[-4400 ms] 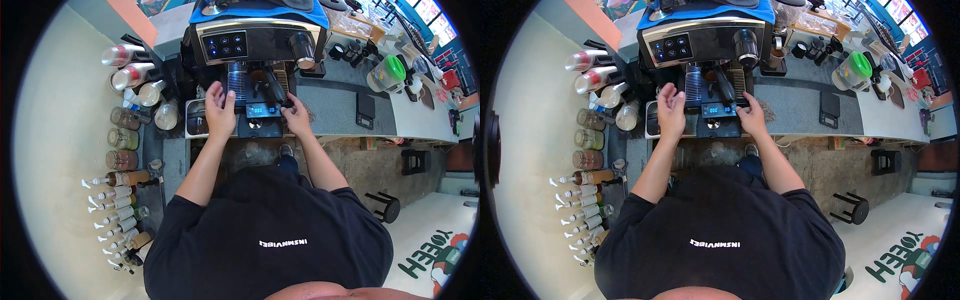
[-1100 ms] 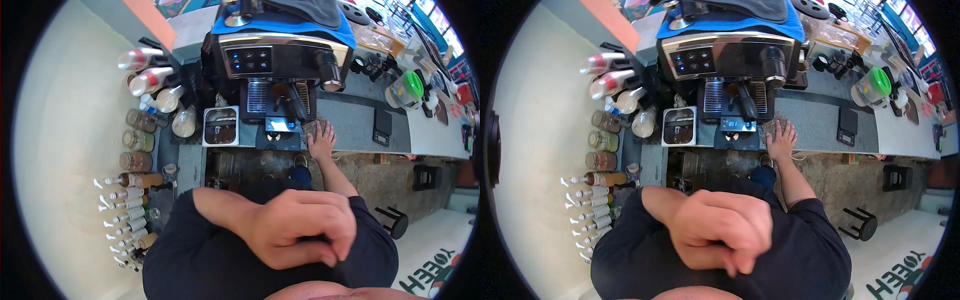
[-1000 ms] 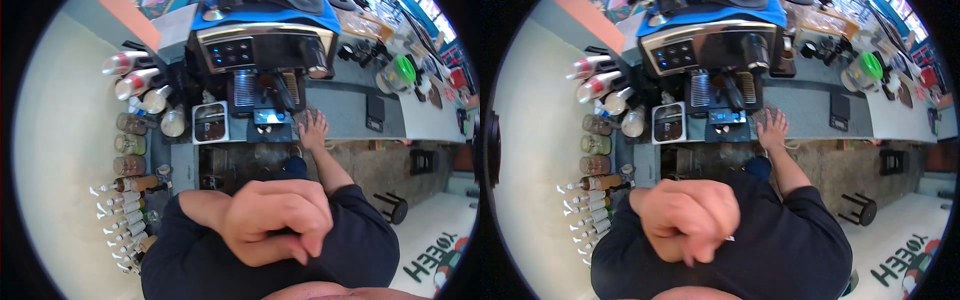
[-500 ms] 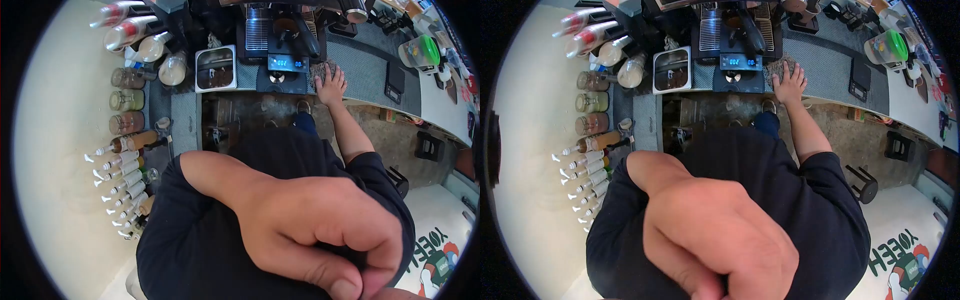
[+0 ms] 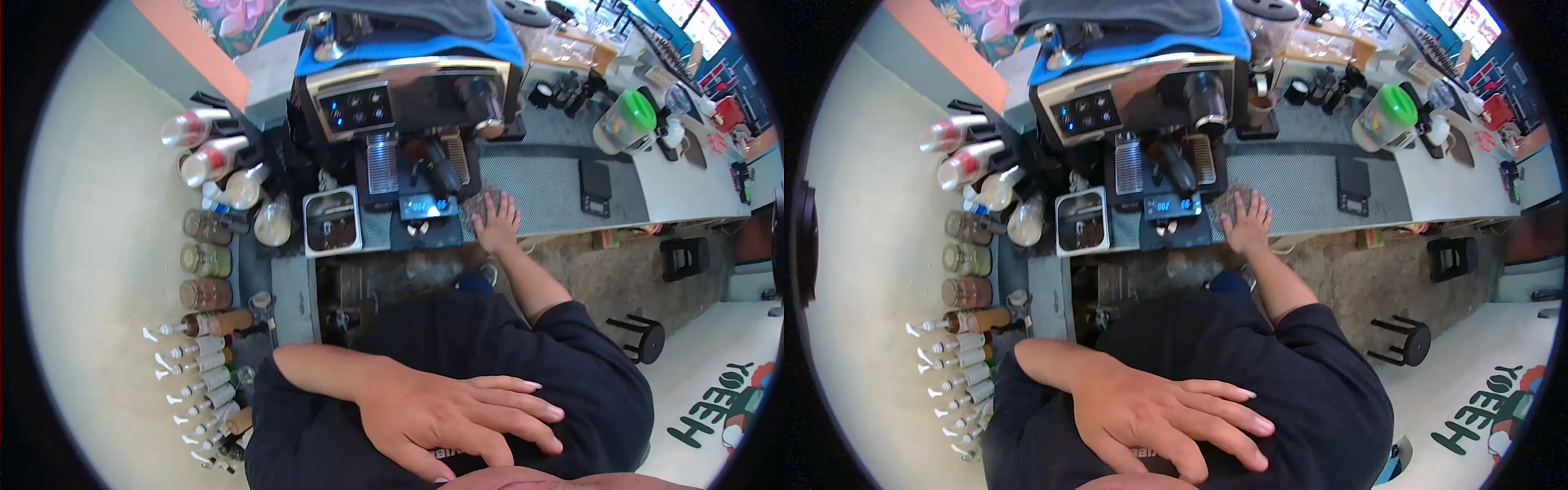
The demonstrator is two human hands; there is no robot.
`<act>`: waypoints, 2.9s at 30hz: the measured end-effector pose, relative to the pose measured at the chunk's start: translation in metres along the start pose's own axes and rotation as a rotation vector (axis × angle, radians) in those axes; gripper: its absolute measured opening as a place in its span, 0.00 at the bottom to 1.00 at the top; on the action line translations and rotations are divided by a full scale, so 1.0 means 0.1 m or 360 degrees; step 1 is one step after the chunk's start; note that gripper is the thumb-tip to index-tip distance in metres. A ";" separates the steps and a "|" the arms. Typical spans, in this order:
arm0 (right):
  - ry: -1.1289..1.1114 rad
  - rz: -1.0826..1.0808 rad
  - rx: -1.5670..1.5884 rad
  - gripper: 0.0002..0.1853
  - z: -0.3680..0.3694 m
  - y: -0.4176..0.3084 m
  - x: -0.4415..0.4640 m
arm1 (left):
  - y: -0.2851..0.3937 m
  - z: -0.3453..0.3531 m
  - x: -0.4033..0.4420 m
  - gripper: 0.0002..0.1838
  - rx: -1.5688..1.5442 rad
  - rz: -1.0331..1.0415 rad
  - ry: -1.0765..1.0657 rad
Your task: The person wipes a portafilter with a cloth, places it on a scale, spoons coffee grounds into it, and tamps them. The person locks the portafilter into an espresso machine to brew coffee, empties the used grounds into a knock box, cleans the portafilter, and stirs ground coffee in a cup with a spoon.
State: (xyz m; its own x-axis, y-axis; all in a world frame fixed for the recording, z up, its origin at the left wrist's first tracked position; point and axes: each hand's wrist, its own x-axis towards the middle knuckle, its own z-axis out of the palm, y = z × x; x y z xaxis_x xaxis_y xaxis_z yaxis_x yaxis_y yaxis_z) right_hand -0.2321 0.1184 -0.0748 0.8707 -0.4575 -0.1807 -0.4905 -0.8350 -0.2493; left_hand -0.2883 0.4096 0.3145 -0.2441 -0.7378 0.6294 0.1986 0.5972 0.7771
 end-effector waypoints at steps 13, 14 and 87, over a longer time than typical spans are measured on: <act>-0.0233 -0.0098 0.0086 0.48 -0.15 0.11 0.02 | -0.62 -0.56 -0.43 0.44 0.0635 -0.1123 0.0115; -0.0255 -0.0135 0.0087 0.49 -0.15 0.15 0.06 | -0.73 -0.63 -0.43 0.42 0.0732 -0.1180 0.0118; 0.0608 0.0061 0.1248 0.42 -0.83 0.34 1.51 | -2.46 -0.92 -2.48 0.43 0.2013 -0.2549 0.1317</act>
State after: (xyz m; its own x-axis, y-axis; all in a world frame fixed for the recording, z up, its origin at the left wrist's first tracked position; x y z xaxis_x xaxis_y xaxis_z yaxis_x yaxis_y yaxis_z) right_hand -0.1139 -0.0048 -0.0315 0.7370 -0.6693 0.0942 -0.2811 -0.4302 -0.8579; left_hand -0.1894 0.4167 -0.0322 0.8860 -0.4016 -0.2317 -0.3271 -0.8956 0.3015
